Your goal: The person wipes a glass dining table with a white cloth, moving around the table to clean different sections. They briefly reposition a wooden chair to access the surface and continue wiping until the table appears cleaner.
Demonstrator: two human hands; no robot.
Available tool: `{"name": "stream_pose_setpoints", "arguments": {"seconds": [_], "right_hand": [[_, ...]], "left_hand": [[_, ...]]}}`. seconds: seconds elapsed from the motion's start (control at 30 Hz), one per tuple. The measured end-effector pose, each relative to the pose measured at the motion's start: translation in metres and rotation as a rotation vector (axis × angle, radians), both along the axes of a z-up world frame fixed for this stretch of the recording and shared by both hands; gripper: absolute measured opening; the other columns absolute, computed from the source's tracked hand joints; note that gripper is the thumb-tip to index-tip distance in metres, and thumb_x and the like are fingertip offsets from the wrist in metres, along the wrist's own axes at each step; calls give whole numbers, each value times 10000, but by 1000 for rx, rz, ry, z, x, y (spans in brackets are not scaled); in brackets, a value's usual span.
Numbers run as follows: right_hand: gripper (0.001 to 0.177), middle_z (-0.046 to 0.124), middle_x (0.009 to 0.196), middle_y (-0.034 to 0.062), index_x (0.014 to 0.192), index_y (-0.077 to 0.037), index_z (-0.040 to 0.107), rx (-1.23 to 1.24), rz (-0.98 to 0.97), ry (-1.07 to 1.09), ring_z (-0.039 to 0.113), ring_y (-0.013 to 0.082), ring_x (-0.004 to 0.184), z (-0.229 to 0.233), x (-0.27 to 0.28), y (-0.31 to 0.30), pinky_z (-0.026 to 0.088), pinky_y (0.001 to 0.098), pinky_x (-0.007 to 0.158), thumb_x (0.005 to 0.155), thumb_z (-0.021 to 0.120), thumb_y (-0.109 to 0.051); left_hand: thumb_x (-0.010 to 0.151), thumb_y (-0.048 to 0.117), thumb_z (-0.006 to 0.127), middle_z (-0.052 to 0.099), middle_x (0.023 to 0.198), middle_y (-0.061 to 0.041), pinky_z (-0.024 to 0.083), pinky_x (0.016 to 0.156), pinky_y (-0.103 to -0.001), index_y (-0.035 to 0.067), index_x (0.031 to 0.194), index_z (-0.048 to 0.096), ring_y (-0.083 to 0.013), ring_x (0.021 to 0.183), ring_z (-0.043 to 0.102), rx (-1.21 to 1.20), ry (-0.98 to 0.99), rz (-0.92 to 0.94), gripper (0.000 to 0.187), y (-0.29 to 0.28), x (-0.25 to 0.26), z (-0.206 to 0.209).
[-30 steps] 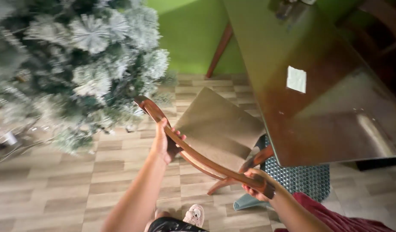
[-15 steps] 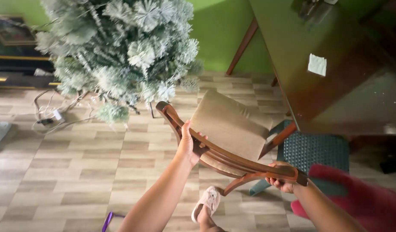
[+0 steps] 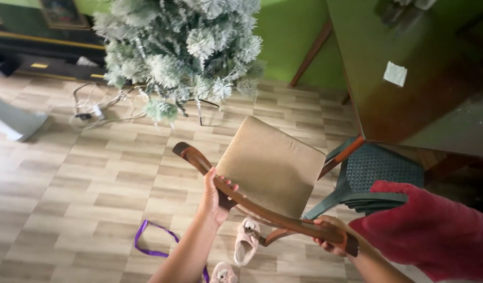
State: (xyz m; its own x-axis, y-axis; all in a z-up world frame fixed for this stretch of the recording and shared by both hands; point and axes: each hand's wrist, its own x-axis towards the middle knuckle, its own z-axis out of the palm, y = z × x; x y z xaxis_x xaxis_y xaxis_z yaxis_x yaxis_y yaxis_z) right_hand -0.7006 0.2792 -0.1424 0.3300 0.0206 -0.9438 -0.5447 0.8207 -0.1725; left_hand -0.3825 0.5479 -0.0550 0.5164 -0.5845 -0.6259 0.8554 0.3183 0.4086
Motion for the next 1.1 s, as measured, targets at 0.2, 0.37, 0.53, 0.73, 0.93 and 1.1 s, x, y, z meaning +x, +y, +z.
{"name": "stream_pose_setpoints", "arguments": {"seconds": [0.2, 0.37, 0.53, 0.73, 0.93, 1.1], "right_hand": [[528, 653, 771, 118, 1354, -83, 643, 46, 116, -173, 664, 217, 623, -13, -20, 13, 553, 307, 474, 865, 613, -280], [538, 676, 764, 166, 1321, -22, 609, 176, 333, -180, 686, 252, 601, -35, -22, 6, 570, 349, 483, 877, 564, -323], [562, 678, 739, 218, 1273, 122, 540, 148, 541, -196, 687, 295, 547, -46, 14, 2, 554, 376, 445, 952, 481, -335], [590, 687, 744, 227, 1335, 95, 596, 330, 790, -336, 696, 309, 548, -45, 89, 17, 549, 395, 439, 974, 400, -328], [668, 672, 781, 232, 1280, 103, 625, 189, 724, -232, 654, 274, 524, -23, 161, 44, 513, 350, 412, 916, 350, -384], [691, 660, 816, 257, 1178, 96, 636, 5, 682, -142, 575, 254, 484, -10, 239, 54, 455, 325, 393, 869, 350, -453]], "left_hand": [[721, 675, 732, 531, 895, -9, 475, 788, -486, 192, 955, 494, -248, 858, 579, 10, -35, 158, 588, 57, -54, -6], [718, 662, 703, 552, 897, -6, 513, 827, -525, 177, 991, 510, -231, 869, 592, 21, -80, 292, 588, 108, -113, -3], [734, 661, 711, 561, 878, -21, 521, 834, -526, 166, 988, 495, -251, 879, 618, 4, -70, 468, 597, 148, -157, 9], [765, 591, 717, 566, 811, -21, 562, 851, -614, 167, 883, 505, -267, 869, 629, -81, -109, 670, 490, 190, -188, 14], [829, 491, 723, 610, 804, -17, 531, 893, -570, 166, 869, 558, -288, 953, 663, -169, -158, 812, 367, 216, -179, 10], [847, 411, 708, 634, 895, -18, 514, 957, -587, 184, 862, 557, -313, 1062, 683, -207, -180, 867, 273, 222, -144, 2]]}}
